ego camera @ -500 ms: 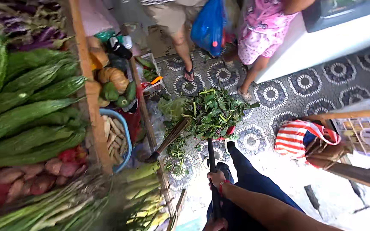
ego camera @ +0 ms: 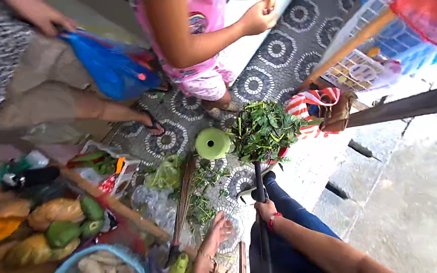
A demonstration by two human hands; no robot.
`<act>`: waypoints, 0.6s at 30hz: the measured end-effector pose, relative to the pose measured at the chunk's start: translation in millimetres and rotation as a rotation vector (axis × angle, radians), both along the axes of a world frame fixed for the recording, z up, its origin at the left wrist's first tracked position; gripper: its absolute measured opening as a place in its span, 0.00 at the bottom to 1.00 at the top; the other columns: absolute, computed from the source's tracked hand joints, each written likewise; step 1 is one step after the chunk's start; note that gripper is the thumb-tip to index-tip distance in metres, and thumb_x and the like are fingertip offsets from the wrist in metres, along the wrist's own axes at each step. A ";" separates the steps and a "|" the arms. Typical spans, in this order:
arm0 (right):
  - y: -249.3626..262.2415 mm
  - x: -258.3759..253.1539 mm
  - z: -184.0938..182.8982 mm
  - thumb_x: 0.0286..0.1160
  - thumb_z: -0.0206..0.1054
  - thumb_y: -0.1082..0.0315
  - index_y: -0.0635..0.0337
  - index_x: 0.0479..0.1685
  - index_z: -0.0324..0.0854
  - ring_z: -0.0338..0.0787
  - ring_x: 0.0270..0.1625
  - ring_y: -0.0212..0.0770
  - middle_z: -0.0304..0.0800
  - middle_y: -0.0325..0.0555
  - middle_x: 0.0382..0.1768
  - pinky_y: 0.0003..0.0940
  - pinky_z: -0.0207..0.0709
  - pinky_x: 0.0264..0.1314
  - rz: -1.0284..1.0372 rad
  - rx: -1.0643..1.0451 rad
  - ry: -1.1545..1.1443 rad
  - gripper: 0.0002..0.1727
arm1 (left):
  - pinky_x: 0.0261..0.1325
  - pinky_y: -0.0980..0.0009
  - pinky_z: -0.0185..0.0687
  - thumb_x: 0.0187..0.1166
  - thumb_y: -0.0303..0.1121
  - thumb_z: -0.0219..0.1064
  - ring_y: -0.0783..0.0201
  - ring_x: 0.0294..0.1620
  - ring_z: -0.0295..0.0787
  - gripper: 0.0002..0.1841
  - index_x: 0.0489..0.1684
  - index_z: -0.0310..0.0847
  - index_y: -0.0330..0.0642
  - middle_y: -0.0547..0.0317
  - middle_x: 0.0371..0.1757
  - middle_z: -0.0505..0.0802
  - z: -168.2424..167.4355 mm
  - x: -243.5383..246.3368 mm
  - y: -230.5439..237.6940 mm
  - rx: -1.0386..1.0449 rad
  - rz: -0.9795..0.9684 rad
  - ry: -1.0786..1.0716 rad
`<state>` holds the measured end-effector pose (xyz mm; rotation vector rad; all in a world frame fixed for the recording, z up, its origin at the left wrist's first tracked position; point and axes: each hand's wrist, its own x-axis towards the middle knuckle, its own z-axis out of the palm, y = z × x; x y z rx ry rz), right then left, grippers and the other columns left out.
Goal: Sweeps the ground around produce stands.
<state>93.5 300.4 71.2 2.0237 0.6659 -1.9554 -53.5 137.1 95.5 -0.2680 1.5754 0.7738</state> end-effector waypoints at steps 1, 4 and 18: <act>13.5 5.0 2.3 0.79 0.66 0.73 0.66 0.62 0.72 0.79 0.17 0.40 0.78 0.48 0.24 0.37 0.79 0.22 -0.046 0.011 0.002 0.16 | 0.54 0.50 0.85 0.94 0.39 0.44 0.47 0.52 0.89 0.28 0.92 0.51 0.43 0.35 0.62 0.85 -2.6 -9.6 20.4 -0.015 -0.052 0.007; 59.1 21.7 8.2 0.80 0.65 0.72 0.66 0.62 0.72 0.79 0.17 0.40 0.78 0.48 0.24 0.37 0.79 0.22 -0.172 0.049 0.008 0.15 | 0.56 0.52 0.85 0.94 0.39 0.47 0.48 0.54 0.89 0.28 0.92 0.50 0.41 0.36 0.64 0.84 -9.1 -31.6 88.4 -0.011 -0.207 0.041; 215.1 150.2 21.1 0.78 0.65 0.73 0.65 0.59 0.72 0.77 0.16 0.38 0.77 0.45 0.23 0.36 0.78 0.20 -0.374 0.155 -0.020 0.14 | 0.58 0.54 0.83 0.94 0.36 0.50 0.49 0.57 0.87 0.27 0.90 0.54 0.39 0.36 0.66 0.84 -13.4 -1.2 362.4 -0.055 -0.501 0.214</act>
